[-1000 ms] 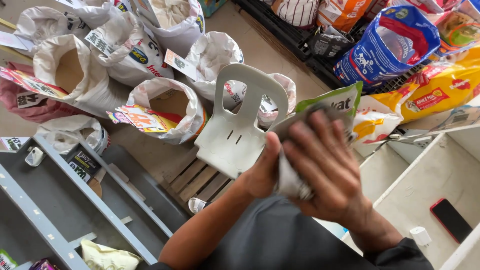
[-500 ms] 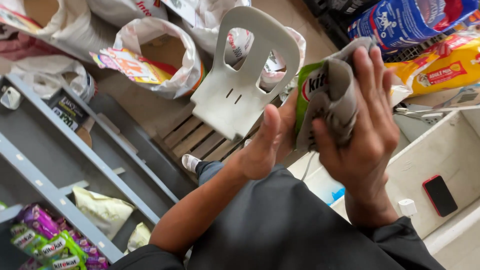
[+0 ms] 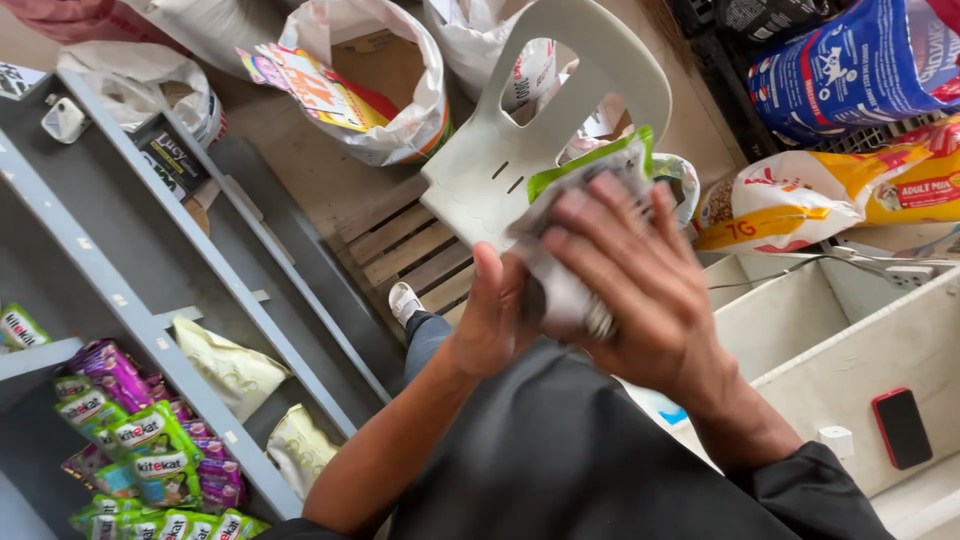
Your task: The person wipes cat food pouches with a cloth and then stocks them into cardboard display boxes on a shelf.
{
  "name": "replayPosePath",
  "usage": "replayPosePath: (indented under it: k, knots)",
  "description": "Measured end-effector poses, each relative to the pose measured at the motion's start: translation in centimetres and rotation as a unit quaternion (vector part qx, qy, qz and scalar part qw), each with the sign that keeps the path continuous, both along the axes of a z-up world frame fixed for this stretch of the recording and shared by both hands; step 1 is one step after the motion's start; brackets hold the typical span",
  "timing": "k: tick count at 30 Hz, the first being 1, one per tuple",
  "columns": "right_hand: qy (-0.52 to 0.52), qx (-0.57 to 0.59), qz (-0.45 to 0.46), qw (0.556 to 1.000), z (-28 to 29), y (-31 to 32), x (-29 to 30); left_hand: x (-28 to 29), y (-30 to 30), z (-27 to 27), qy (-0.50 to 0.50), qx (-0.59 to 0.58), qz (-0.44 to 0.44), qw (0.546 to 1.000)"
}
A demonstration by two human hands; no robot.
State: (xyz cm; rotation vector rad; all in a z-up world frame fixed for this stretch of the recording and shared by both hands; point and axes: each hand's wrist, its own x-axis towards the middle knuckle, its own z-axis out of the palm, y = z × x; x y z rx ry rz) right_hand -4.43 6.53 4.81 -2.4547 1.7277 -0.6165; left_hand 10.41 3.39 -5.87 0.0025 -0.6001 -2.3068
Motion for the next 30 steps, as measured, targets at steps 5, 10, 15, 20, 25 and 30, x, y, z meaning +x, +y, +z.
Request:
replayPosePath:
  k: [5, 10, 15, 20, 25, 30]
  knots:
    - [-0.025, -0.010, -0.011, 1.000, -1.4, -0.2, 4.3, 3.6, -0.1, -1.1, -0.024, 0.016, 0.006, 1.000]
    - [0.000, 0.037, 0.018, 0.999, -2.6, -1.7, 7.7, 8.9, -0.6, -2.5, 0.010, 0.031, -0.021, 0.999]
    - [-0.021, 0.050, 0.070, 0.996, -3.4, -2.7, 12.9, 13.1, -0.6, -5.3, -0.004, 0.035, 0.036, 0.999]
    - [-0.020, 0.042, 0.058, 0.997, -4.7, -4.0, 15.5, 16.3, -1.3, -4.9, 0.000, 0.057, 0.044, 0.997]
    - [-0.012, 0.029, 0.097, 0.995, -5.7, -4.4, 18.5, 18.6, -1.1, -7.9, 0.000, 0.121, 0.061, 0.991]
    - [-0.010, 0.038, 0.007, 0.999, -5.8, -4.9, 20.9, 20.7, -3.2, -5.8, 0.024, 0.080, 0.066, 0.994]
